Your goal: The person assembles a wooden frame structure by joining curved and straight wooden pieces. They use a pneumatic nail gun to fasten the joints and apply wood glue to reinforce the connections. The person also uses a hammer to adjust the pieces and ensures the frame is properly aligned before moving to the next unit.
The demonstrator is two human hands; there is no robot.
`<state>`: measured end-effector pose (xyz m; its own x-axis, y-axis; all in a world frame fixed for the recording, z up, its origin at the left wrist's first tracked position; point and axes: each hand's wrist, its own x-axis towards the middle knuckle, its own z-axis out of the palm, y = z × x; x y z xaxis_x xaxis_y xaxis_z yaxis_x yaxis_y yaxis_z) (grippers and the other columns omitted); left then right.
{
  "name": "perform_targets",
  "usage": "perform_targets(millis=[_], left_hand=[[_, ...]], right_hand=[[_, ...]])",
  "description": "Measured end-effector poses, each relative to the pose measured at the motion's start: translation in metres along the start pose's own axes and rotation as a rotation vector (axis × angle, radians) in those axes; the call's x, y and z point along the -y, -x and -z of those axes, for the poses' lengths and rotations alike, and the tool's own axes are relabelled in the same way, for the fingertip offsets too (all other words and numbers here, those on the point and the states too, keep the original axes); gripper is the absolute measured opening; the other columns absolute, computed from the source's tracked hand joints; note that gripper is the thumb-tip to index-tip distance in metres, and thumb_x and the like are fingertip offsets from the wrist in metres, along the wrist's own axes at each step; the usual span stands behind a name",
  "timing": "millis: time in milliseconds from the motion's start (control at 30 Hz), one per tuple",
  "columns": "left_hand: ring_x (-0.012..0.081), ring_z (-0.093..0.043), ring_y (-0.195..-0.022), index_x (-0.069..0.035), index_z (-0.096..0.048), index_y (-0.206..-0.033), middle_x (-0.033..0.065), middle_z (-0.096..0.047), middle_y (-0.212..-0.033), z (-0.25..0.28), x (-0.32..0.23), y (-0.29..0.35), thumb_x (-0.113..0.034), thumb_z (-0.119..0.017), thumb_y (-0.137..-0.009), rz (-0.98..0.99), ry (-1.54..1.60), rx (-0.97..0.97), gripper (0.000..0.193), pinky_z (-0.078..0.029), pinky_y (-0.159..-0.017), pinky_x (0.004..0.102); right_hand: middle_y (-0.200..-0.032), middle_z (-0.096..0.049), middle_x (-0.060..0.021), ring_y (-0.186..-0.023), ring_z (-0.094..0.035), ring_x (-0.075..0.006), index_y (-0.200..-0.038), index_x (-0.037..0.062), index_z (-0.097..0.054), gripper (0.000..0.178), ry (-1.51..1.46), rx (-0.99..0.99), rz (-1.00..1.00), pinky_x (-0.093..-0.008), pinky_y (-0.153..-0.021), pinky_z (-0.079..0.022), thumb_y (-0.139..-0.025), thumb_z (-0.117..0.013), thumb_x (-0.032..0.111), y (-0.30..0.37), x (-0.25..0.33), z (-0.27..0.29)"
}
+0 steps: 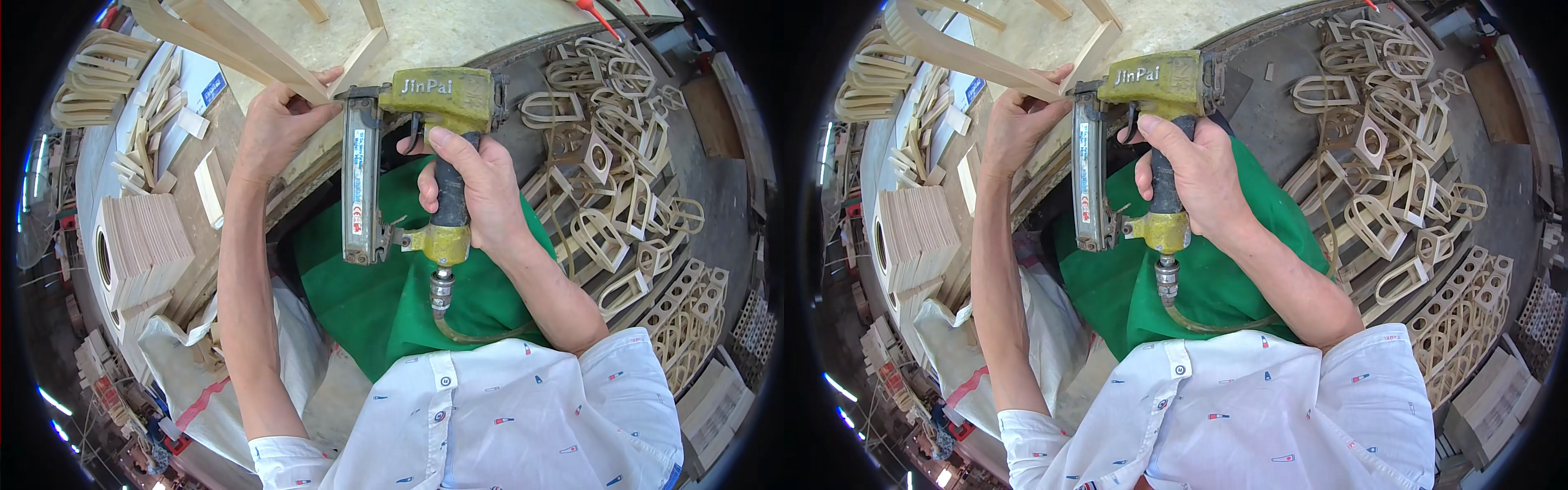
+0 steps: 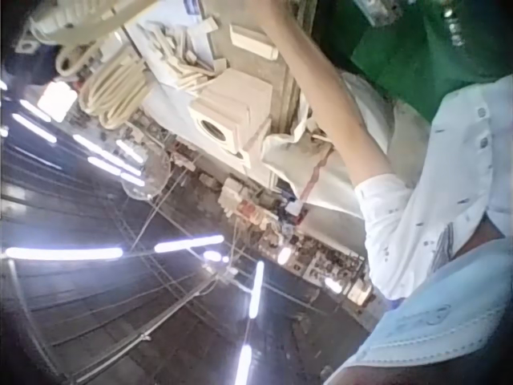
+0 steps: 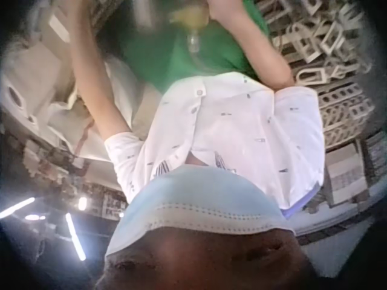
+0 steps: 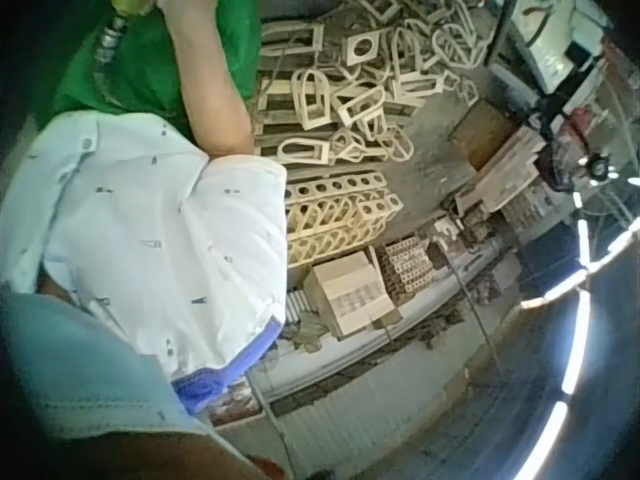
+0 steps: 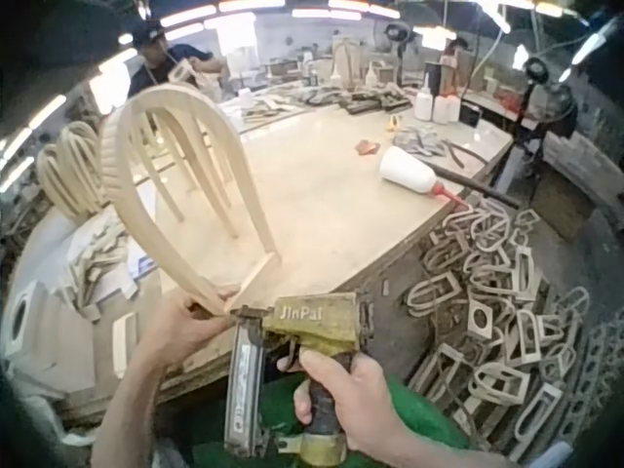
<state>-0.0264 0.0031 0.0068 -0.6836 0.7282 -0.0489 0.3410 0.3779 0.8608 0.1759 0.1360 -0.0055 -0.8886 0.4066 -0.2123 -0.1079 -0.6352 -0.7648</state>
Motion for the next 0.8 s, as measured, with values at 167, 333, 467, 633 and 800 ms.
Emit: perform_targets(millis=[167,333,467,633,800], left_hand=[[0.005,-0.052,-0.075,-0.009,-0.069,-0.115,-0.0039,-0.063,-0.086,-0.001,0.005,-0.001,-0.006,-0.073,-0.078,-0.079,-0.001,-0.043,0.038,-0.046,-0.071,0.023],[0.005,-0.051,-0.074,-0.009,-0.07,-0.115,-0.0044,-0.062,-0.084,-0.002,0.005,0.0,-0.007,-0.074,-0.078,-0.085,-0.023,-0.049,0.037,-0.046,-0.07,0.023],[0.0071,-0.056,-0.09,-0.005,-0.068,-0.112,-0.001,-0.065,-0.106,-0.001,-0.002,0.002,-0.006,-0.073,-0.08,-0.02,-0.01,-0.014,0.032,-0.047,-0.082,0.0245],[0.0084,-0.058,-0.098,-0.003,-0.069,-0.108,0.0002,-0.066,-0.117,0.001,-0.006,0.001,-0.005,-0.074,-0.08,0.002,-0.069,0.006,0.028,-0.047,-0.087,0.0253],[0.0084,-0.058,-0.095,-0.002,-0.069,-0.103,0.0011,-0.066,-0.12,0.003,-0.009,0.0,-0.004,-0.074,-0.08,0.015,-0.173,-0.011,0.024,-0.047,-0.086,0.0245]], right_hand=[[-0.094,-0.064,-0.0113,-0.054,-0.056,-0.0111,-0.105,-0.0037,-0.057,0.028,-0.02,-0.02,-0.008,-0.0239,-0.047,-0.046,-0.095,-0.057,0.022,0.0,0.0,-0.002],[-0.094,-0.064,-0.0112,-0.054,-0.056,-0.0108,-0.106,-0.0037,-0.057,0.028,-0.018,-0.032,-0.004,-0.0237,-0.047,-0.046,-0.095,-0.057,0.022,0.0,-0.001,-0.003],[-0.094,-0.064,-0.011,-0.054,-0.056,-0.0107,-0.106,-0.004,-0.057,0.028,-0.01,-0.032,0.003,-0.0235,-0.047,-0.045,-0.095,-0.057,0.022,0.0,-0.001,-0.003],[-0.099,-0.064,-0.0182,-0.055,-0.055,-0.011,-0.113,-0.0074,-0.053,0.033,0.036,0.009,-0.006,-0.0248,-0.048,-0.047,-0.096,-0.054,0.021,0.001,0.002,-0.001],[-0.098,-0.064,-0.0174,-0.054,-0.054,-0.0109,-0.111,-0.0069,-0.054,0.032,0.058,0.005,-0.031,-0.0246,-0.047,-0.047,-0.096,-0.055,0.022,-0.001,0.0,0.001]])
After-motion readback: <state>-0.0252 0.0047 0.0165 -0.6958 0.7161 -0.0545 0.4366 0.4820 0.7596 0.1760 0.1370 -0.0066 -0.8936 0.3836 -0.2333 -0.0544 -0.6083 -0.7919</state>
